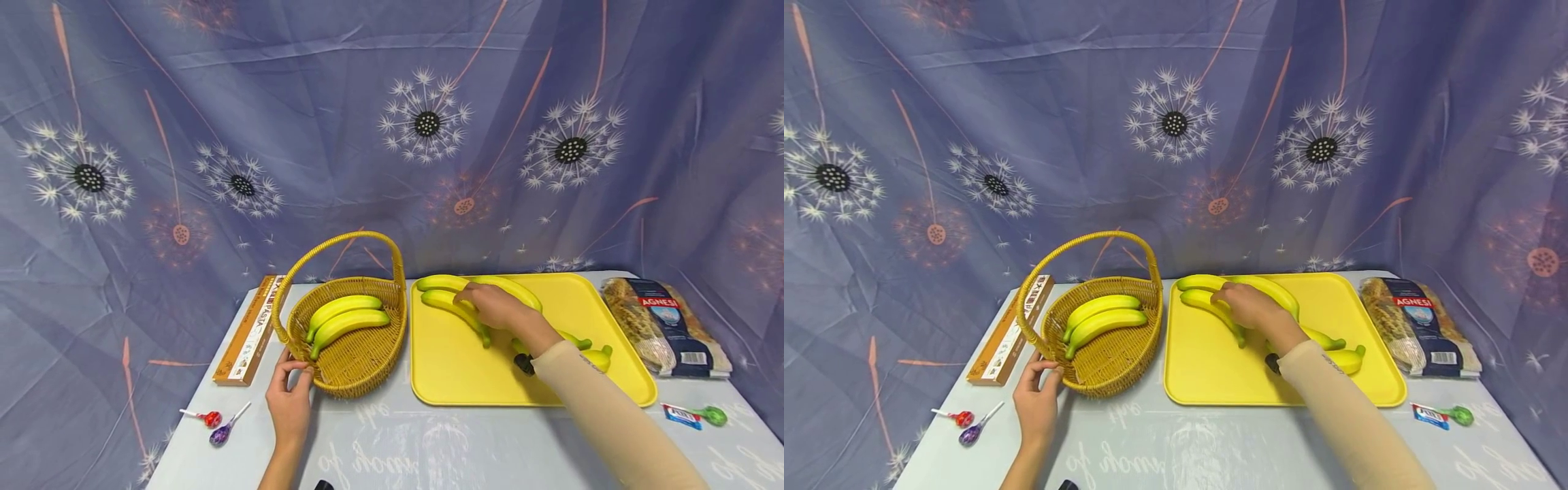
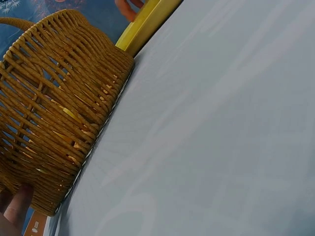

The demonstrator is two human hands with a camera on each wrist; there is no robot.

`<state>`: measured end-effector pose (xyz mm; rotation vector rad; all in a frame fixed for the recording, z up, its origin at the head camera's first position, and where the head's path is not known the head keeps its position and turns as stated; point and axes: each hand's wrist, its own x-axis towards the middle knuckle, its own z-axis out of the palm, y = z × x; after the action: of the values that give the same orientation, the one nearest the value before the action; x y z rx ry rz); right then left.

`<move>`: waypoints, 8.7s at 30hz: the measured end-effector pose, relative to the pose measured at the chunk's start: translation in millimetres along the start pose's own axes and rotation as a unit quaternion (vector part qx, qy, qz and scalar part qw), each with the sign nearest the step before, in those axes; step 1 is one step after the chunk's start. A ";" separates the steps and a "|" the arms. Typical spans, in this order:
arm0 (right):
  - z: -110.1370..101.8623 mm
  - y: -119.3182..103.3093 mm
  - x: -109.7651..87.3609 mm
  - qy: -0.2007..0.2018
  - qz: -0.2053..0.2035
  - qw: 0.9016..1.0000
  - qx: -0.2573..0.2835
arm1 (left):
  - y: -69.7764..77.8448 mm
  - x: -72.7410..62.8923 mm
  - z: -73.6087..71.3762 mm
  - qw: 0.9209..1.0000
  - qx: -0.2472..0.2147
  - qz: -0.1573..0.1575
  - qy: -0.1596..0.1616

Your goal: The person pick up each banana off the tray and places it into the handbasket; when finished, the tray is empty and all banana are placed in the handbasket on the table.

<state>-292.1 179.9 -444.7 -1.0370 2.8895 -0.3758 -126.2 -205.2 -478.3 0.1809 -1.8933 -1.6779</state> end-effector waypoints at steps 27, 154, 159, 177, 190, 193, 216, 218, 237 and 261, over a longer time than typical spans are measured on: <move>0.5 -27.9 1.6 -0.046 -0.033 0.995 -0.083 | -2.3 0.2 -0.6 1.000 -0.008 -0.003 -0.006; -2.8 -249.5 141.7 -0.397 -0.083 0.874 -0.269 | -13.2 2.7 -2.5 1.000 -0.012 0.016 0.007; 2.2 -243.7 139.8 -0.392 -0.091 0.884 -0.238 | -0.8 0.3 -1.9 1.000 -0.007 0.001 0.002; 1.2 -233.2 131.2 -0.360 -0.092 0.910 -0.186 | -1.5 0.2 -3.2 1.000 -0.004 0.005 0.005; -27.4 -179.0 117.2 -0.269 -0.108 0.955 -0.064 | -1.9 0.2 -0.6 1.000 -0.015 0.001 -0.002; -38.2 -163.1 107.2 -0.246 -0.106 0.963 -0.029 | -2.7 0.3 -0.9 1.000 -0.018 0.000 -0.002; -30.8 3.0 60.8 0.009 0.053 0.999 0.001 | -3.9 -1.2 -2.5 1.000 -0.003 -0.005 0.000; -20.3 10.8 60.7 0.001 0.067 0.998 -0.011 | -3.4 -0.5 -3.2 1.000 -0.002 0.001 0.002; -2.5 11.3 41.3 -0.043 0.032 0.998 -0.036 | -32.0 5.2 -2.4 1.000 -0.027 0.006 0.004; -7.5 -18.0 28.4 -0.061 -0.056 0.989 -0.121 | -37.2 5.2 -3.4 1.000 -0.028 0.007 0.008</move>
<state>-303.9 150.1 -432.0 -1.2131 2.8240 0.0369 -139.1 -217.7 -511.5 0.1594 -1.8296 -1.7127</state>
